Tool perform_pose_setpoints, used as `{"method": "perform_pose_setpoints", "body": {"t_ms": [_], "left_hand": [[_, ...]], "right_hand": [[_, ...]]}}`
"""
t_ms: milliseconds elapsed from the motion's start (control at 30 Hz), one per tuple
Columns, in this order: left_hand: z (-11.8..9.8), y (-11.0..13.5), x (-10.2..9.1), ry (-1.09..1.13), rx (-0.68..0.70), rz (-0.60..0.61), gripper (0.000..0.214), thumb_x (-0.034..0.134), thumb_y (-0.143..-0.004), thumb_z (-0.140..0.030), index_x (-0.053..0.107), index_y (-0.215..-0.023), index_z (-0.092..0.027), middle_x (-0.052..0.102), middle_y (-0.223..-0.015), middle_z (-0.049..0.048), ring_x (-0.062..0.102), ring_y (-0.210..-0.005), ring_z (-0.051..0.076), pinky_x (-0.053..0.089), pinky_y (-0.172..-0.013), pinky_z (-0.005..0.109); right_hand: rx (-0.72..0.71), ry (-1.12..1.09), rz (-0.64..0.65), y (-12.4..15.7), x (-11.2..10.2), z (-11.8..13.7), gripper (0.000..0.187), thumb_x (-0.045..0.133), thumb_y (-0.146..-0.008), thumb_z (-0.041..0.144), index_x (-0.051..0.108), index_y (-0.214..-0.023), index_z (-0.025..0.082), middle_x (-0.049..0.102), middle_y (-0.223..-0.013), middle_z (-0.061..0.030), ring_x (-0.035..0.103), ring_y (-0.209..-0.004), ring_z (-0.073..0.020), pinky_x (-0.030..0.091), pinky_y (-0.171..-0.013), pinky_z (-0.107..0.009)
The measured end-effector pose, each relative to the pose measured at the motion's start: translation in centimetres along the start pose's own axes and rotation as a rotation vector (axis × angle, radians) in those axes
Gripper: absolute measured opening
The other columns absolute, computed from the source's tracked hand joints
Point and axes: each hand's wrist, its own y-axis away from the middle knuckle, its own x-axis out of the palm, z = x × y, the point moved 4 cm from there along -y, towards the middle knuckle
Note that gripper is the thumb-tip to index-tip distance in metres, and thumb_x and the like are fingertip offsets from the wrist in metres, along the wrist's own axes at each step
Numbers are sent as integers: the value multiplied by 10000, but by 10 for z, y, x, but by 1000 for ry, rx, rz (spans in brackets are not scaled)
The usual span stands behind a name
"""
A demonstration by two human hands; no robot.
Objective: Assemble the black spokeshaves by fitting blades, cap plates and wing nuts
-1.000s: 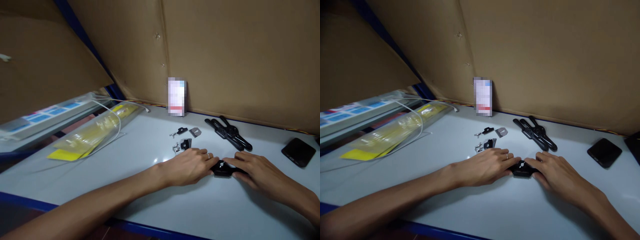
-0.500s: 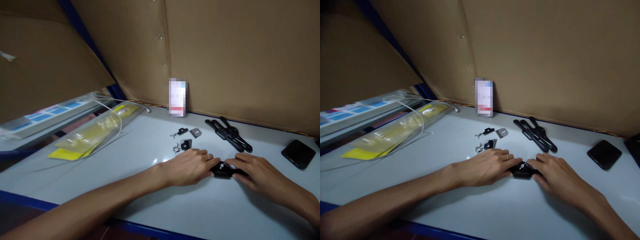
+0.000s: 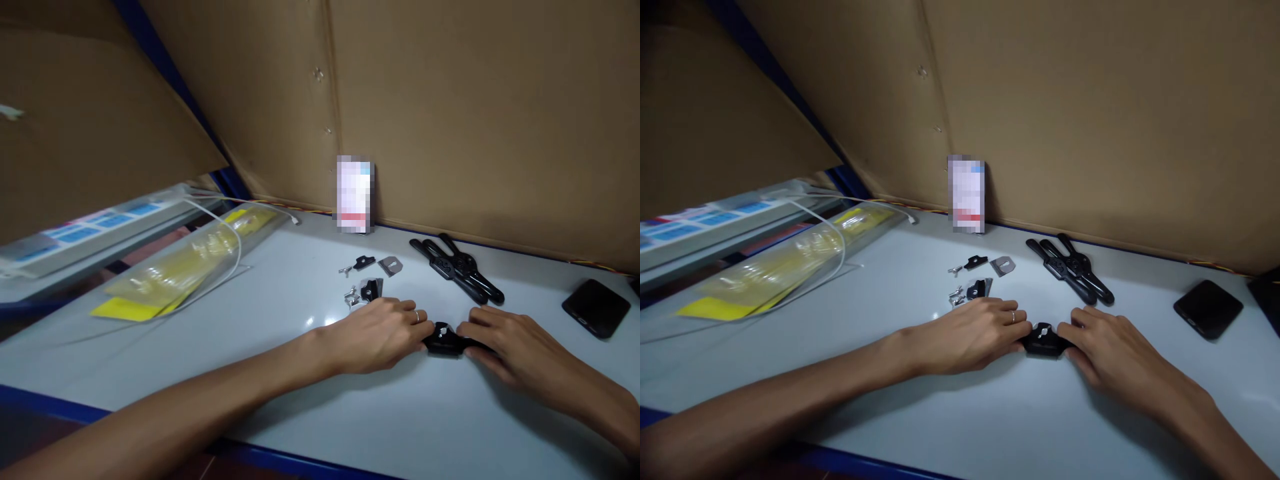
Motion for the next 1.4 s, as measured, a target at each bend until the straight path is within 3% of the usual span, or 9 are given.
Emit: {"method": "perform_pose_setpoints", "body": {"t_ms": [667,733,867,1000,1400], "left_hand": [[1,1,2,-4,16,3,98,592,-995,-226,586,-911,-177,678,-860,23,607,-761,192,413,-605,367],[0,0,1,-2,15,0,85,597,-993,-228,590,-926,-177,681,-872,25,609,-771,192,414,-607,365],[0,0,0,-14,20,6,79,613,-987,-242,594,-947,-176,680,-874,25,614,-776,192,412,-606,363],[-1,0,-1,5,9,-1,65,584,-992,-214,592,-938,-177,681,-860,22,616,-772,186,406,-598,359],[-1,0,0,27,-11,-16,88,613,-982,-240,587,-927,-177,683,-839,19,612,-758,187,389,-578,360]], "right_hand": [[3,2,-7,-1,-5,1,139,551,-929,156,652,-961,247,650,-898,-26,612,-751,-200,420,-628,-319],[3,-52,-50,-2,-7,2,137,547,-961,215,661,-1028,251,674,-912,-22,632,-757,-192,450,-649,-320],[-15,-96,-272,-5,-4,6,226,487,-1036,313,647,-1178,241,721,-973,-32,669,-772,-178,473,-670,-310],[-87,-13,-386,-8,7,15,260,444,-1058,312,668,-989,200,674,-797,-24,623,-672,-174,425,-599,-308],[-142,52,-406,-10,8,15,277,457,-1059,311,604,-856,192,604,-723,-2,551,-600,-140,355,-560,-289]]}}
